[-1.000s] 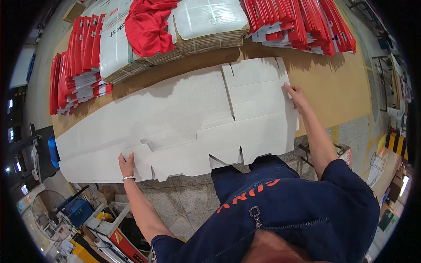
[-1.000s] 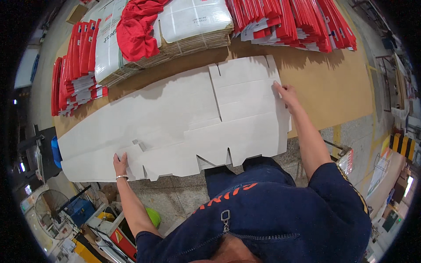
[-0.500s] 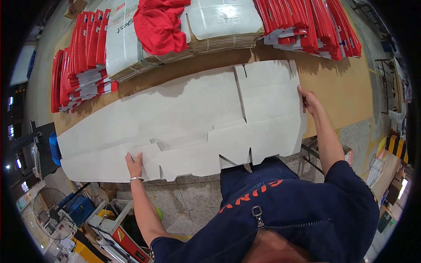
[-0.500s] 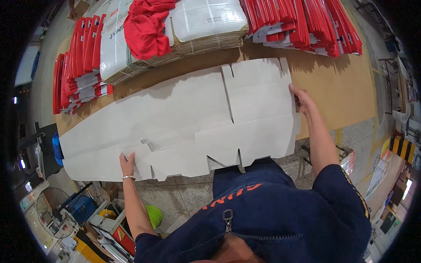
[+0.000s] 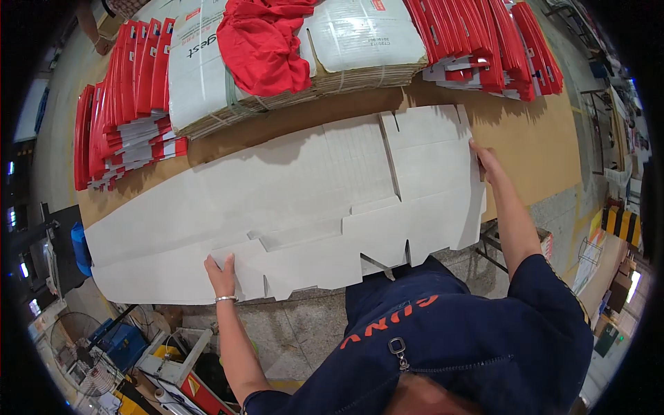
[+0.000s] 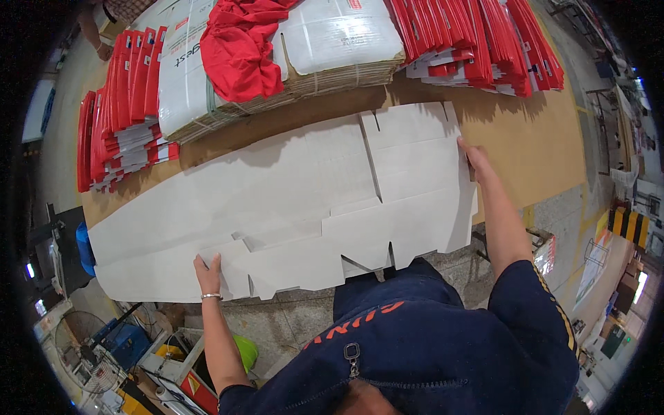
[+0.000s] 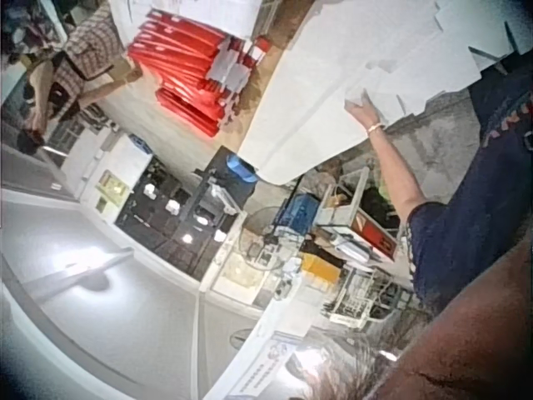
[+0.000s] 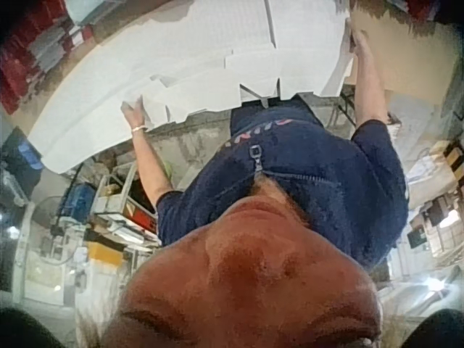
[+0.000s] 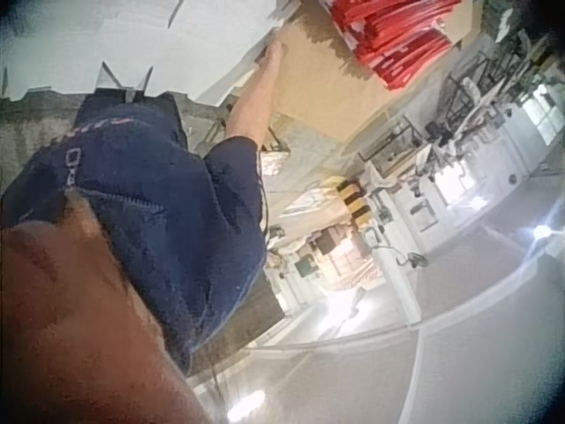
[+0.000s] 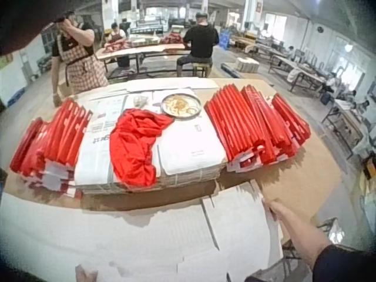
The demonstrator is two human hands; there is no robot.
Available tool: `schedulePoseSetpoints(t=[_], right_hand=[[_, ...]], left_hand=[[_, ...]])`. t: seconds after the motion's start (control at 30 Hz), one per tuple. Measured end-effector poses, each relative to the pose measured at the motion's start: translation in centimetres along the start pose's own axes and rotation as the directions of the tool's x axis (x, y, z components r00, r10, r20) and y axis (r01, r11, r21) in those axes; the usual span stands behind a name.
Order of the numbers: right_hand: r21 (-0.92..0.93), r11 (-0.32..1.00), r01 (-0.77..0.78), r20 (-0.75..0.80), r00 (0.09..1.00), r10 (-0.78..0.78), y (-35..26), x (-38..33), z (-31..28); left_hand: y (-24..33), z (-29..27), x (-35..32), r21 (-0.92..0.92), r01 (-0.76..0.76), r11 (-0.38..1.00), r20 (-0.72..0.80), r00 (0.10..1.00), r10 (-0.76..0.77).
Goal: The person folds flat white cardboard sheets into box shapes by hand. They repeatedly pick up a sheet, fold the flaps, and place the formed box onto a stack. The task is performed in a repetitive loop throughout the clip.
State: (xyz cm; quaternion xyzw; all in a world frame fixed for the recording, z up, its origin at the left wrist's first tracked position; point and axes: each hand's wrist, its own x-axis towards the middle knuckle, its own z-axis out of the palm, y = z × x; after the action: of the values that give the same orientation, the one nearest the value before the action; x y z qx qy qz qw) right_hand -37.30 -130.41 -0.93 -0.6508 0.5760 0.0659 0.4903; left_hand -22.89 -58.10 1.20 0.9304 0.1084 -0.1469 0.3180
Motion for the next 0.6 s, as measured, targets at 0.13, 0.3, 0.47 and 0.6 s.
schedulePoseSetpoints(t=[0.13, 0.3, 0.47, 0.6], right_hand=[[-0.085, 0.996, -0.026, 0.013, 1.0, 0.027, -1.2, -0.3, 1.7], [-0.079, 0.993, 0.085, -0.09, 0.992, -0.092, 3.3, 1.9, 0.8], [-0.174, 0.957, 0.232, -0.177, 0.949, -0.263, 4.0, 5.4, -0.9], [-0.545, 0.621, 0.564, -0.133, 0.673, -0.728, -0.6, -5.0, 3.7]], left_hand=[[-2.1, -0.6, -1.1, 0.157, 0.022, 0.987, -0.099, 0.995, -0.006], [-1.4, 1.2, 0.4, 0.033, 0.004, 0.999, -0.109, 0.994, -0.001], [0.3, 1.1, 0.5, 0.016, -0.073, 0.997, -0.103, 0.992, 0.074], [-1.2, -2.9, -0.1, -0.044, -0.052, 0.998, 0.018, 0.998, 0.053]])
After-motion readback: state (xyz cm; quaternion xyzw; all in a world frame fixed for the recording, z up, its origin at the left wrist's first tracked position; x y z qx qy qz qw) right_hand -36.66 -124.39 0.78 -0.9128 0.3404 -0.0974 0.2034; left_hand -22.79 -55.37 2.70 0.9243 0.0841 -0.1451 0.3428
